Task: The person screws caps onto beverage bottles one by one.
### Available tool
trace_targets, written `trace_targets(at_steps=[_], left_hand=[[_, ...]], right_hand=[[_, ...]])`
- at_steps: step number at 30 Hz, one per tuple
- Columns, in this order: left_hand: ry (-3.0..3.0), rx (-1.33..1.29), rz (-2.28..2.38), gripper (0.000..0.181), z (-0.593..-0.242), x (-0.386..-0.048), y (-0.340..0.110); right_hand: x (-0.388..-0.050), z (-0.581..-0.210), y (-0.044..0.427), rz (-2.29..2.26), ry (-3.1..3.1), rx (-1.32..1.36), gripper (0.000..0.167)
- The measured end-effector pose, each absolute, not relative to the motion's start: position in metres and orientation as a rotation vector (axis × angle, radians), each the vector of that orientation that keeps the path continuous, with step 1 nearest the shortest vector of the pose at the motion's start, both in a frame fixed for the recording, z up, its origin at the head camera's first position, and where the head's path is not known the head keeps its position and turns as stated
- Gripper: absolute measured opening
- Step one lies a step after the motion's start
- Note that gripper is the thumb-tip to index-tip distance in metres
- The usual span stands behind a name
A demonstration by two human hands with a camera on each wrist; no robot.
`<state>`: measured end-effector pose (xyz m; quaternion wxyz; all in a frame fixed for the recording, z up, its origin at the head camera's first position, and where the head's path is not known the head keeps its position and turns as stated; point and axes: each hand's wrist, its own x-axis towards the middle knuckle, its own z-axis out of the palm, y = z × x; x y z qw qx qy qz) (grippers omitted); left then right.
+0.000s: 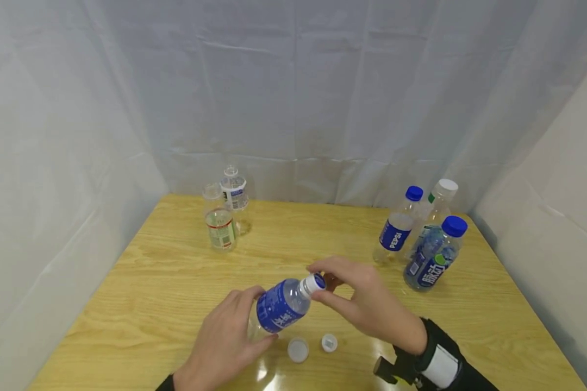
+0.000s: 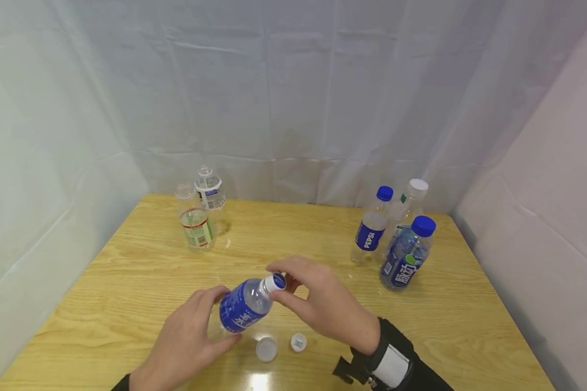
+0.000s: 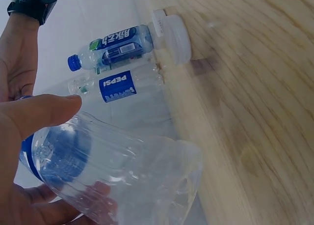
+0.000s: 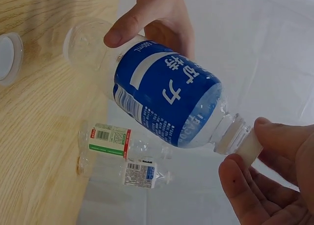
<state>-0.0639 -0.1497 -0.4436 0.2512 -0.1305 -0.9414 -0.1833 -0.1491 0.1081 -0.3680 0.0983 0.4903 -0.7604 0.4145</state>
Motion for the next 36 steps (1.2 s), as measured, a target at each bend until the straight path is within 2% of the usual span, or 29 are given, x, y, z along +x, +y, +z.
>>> trace_targets(at_steps=[10,18,25,36], left_hand=[[-2.530,-0.388,-0.483,0.082,-0.441,-0.063,-0.148],[-2.560,-0.394,-0.510,0.084,-0.439,-0.061,-0.146],[-2.635,-0.371,-0.535,0.076,-0.435,-0.061,-0.144],[-2.655,-0.340,-0.580,0.073,-0.431,-0.062,-0.144]], right_hand=[[-0.149,-0.365,0.113,1.163,-2.451,1.279,0.030],[-0.149,-0.366,0.118,1.143,-2.391,1.432,0.025],[-0.150,-0.366,0.121,1.114,-2.320,1.591,0.031],[-0.150,-0.369,0.122,1.129,-2.246,1.680,0.033]])
